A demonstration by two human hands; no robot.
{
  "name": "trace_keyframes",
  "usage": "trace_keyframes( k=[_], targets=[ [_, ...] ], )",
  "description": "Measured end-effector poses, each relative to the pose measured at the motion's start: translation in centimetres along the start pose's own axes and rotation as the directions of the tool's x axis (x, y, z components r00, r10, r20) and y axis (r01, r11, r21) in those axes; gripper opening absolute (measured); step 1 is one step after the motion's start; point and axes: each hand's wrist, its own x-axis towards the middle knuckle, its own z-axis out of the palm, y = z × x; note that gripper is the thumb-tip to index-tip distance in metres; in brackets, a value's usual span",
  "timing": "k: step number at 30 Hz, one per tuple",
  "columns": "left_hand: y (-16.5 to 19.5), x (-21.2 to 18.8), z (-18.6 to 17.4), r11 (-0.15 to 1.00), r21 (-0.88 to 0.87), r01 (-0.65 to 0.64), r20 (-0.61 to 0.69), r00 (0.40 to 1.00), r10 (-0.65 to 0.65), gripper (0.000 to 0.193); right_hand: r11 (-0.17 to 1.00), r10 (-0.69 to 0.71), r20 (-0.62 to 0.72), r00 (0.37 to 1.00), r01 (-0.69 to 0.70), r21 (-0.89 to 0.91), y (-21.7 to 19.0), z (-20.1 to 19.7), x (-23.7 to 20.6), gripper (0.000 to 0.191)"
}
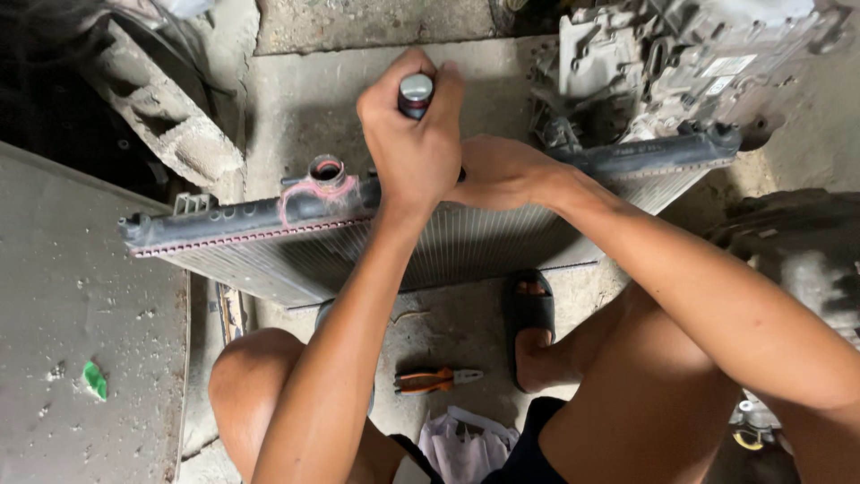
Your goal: The person uses a screwdriver to pry along the seam of a car radiator's top tank, then uses pliers to pull the tank away from the core. The person lifts the radiator to inspect the separation.
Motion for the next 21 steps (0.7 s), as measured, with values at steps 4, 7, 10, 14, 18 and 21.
trace_keyframes(
  k=[4,7,10,14,18,21],
  targets=[
    [-0.6,0.0,0.0,0.995,-0.076,0.057,0.033,0.998,-0.055,0.031,0.985,-0.149,-0.165,0.975,0.132,-0.110,-0.3,0.6,-0.4,0.056],
    [-1.1,0.5,0.2,0.997,-0.070,0.041,0.026,0.999,-0.039,0.030,0.986,-0.050,-0.122,0.991,0.030,-0.162,-0.4,0.0,-0.4,0.056],
    [-1.4,0.8,0.4,0.998,-0.059,0.011,0.018,1.000,-0.010,0.029,0.972,0.134,-0.013,0.991,-0.134,-0.193,-0.8,-0.3,-0.3,0.066],
    [-1.9,1.4,0.6,0.997,-0.066,0.039,0.012,0.999,-0.038,0.029,0.976,0.087,-0.094,0.992,-0.103,-0.192,-1.3,-0.1,-0.3,0.065],
    [-2.2,2.1,0.9,0.998,-0.029,0.062,0.002,0.998,-0.062,0.029,0.974,0.139,-0.080,0.987,-0.150,-0.168,-1.5,0.1,-0.1,0.063],
    [-2.6,2.5,1.1,0.998,-0.003,0.067,0.004,0.998,-0.067,0.028,0.983,0.115,-0.098,0.989,-0.127,-0.132,-1.3,0.4,0.2,0.057]
  ],
)
